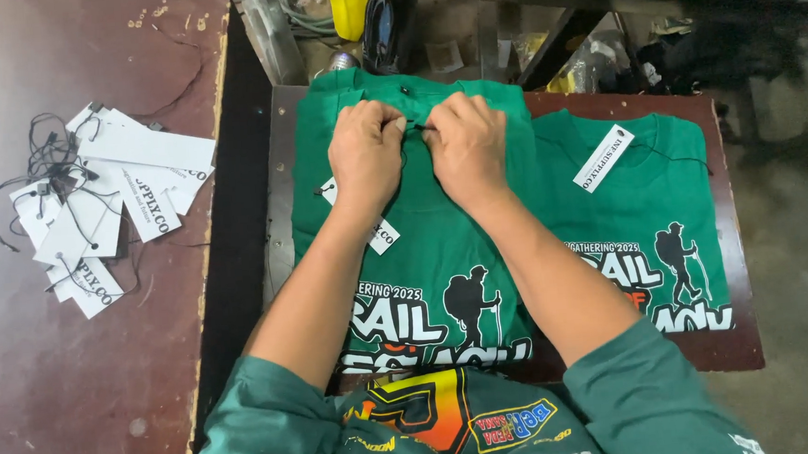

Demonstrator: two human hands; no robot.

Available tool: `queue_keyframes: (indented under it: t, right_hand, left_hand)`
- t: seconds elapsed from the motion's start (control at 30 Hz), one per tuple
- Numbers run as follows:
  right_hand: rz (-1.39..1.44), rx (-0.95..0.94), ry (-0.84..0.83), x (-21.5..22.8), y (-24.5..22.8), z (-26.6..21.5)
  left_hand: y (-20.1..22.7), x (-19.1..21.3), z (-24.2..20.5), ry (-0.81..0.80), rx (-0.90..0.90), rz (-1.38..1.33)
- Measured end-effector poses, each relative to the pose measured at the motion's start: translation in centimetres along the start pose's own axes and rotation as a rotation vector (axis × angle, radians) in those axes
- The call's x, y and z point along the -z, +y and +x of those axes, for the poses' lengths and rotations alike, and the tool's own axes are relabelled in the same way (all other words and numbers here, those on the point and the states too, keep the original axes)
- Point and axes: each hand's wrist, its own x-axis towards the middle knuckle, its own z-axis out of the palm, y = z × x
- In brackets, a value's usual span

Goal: The person attaches white tags to the neck of green t-shirts using a small black fastener. They thread the tag string through the fastener, secure it to the shirt collar, and then move the completed shirt to a stack on the right.

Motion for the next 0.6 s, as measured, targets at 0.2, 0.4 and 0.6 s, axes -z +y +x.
queue_keyframes:
  t: [0.2, 0.4, 0.6]
  right_hand:
    - [0.122, -0.092, -0.027, 0.09, 0.17, 0.31]
    - [0.169, -0.117, -0.026, -0.09, 0.44, 0.18]
    - [0.187, -0.120, -0.030, -0.19, 0.63, 0.06]
  left_hand:
    - [-0.68, -0.49, 0.07, 0.103, -0.123, -0.020]
    - [-0.46, -0.34, -0.07, 0.126, -0.135, 0.082]
    - [-0.95, -0.89, 0.40, 0.072, -0.059, 0.082]
